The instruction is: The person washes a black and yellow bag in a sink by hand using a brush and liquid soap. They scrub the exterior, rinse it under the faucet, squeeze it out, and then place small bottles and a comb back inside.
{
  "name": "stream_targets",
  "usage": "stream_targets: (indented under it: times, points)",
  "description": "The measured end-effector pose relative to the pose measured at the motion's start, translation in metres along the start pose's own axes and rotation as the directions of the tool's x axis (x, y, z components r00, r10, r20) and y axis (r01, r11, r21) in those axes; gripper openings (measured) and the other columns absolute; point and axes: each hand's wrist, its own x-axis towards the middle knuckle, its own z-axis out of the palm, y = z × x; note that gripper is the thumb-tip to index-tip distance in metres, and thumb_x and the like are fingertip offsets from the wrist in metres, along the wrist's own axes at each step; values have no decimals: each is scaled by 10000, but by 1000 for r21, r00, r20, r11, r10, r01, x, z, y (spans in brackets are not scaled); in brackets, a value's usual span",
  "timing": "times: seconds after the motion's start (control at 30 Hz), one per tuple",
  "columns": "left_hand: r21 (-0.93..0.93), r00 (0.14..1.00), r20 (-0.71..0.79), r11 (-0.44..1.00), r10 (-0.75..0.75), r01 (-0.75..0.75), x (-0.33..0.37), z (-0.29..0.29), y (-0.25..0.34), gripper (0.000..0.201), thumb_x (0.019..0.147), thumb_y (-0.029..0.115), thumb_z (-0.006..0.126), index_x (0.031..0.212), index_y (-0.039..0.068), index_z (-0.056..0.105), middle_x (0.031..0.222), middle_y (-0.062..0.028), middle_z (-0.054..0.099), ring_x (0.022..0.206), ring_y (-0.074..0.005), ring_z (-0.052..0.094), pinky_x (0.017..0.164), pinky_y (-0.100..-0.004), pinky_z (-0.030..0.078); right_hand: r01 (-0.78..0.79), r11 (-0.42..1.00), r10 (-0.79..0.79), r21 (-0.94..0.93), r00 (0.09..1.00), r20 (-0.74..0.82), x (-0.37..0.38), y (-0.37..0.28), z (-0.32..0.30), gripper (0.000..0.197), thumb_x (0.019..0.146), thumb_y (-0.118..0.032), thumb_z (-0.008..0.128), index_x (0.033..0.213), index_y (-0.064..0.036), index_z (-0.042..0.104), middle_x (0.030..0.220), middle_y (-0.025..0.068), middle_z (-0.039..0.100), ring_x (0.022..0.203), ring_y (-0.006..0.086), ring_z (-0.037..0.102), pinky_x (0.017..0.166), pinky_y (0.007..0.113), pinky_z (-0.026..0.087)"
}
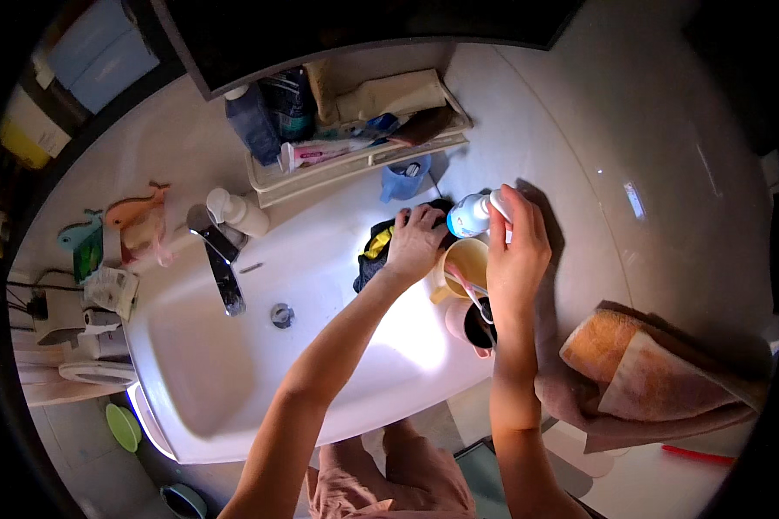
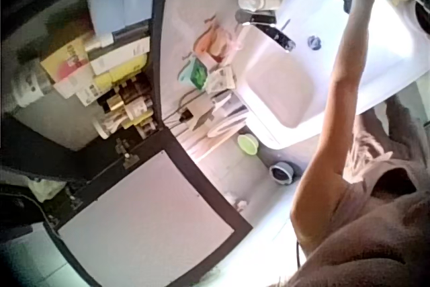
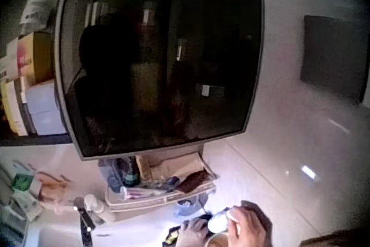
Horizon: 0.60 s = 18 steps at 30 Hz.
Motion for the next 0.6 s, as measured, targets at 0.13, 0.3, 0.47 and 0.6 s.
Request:
stream_targets:
  times: [0.13, 0.3, 0.47, 0.6]
  points:
    - [-176, 986, 163, 982, -34, 63, 8, -1, -14, 346, 730, 186, 676, 1075, 151, 672, 1223, -18, 565, 1224, -219, 445, 956, -452, 385, 32, 999, -32, -39, 999, -20, 3, -1, 4, 243, 844, -13, 630, 1080, -40, 578, 955, 135, 634, 842, 325, 640, 697, 393, 527]
    - [-157, 927, 370, 988, 61, -2, 16, -19, -20, 291, 772, 94, 625, 1038, 197, 686, 1202, 37, 583, 1193, -196, 460, 915, -416, 393, 62, 995, -64, -72, 997, -31, 3, 4, 13, 247, 839, -14, 630, 1078, -55, 578, 943, 130, 629, 830, 329, 635, 684, 401, 521]
    - [-139, 898, 430, 990, 92, -35, -12, -29, -29, 207, 755, 64, 606, 891, 189, 698, 1015, 64, 646, 1128, -192, 516, 908, -412, 399, 98, 986, -103, -133, 994, -30, 4, 5, 16, 257, 827, -16, 641, 1072, -65, 580, 945, 118, 631, 822, 326, 635, 677, 405, 521]
    - [157, 850, 523, 973, 63, -169, -101, -31, -62, 125, 746, 104, 632, 786, 190, 714, 872, 55, 641, 1031, -179, 547, 891, -409, 412, 95, 986, -97, -134, 995, -12, 4, 2, 17, 254, 824, -25, 647, 1065, -68, 582, 948, 115, 634, 819, 317, 640, 668, 397, 526]
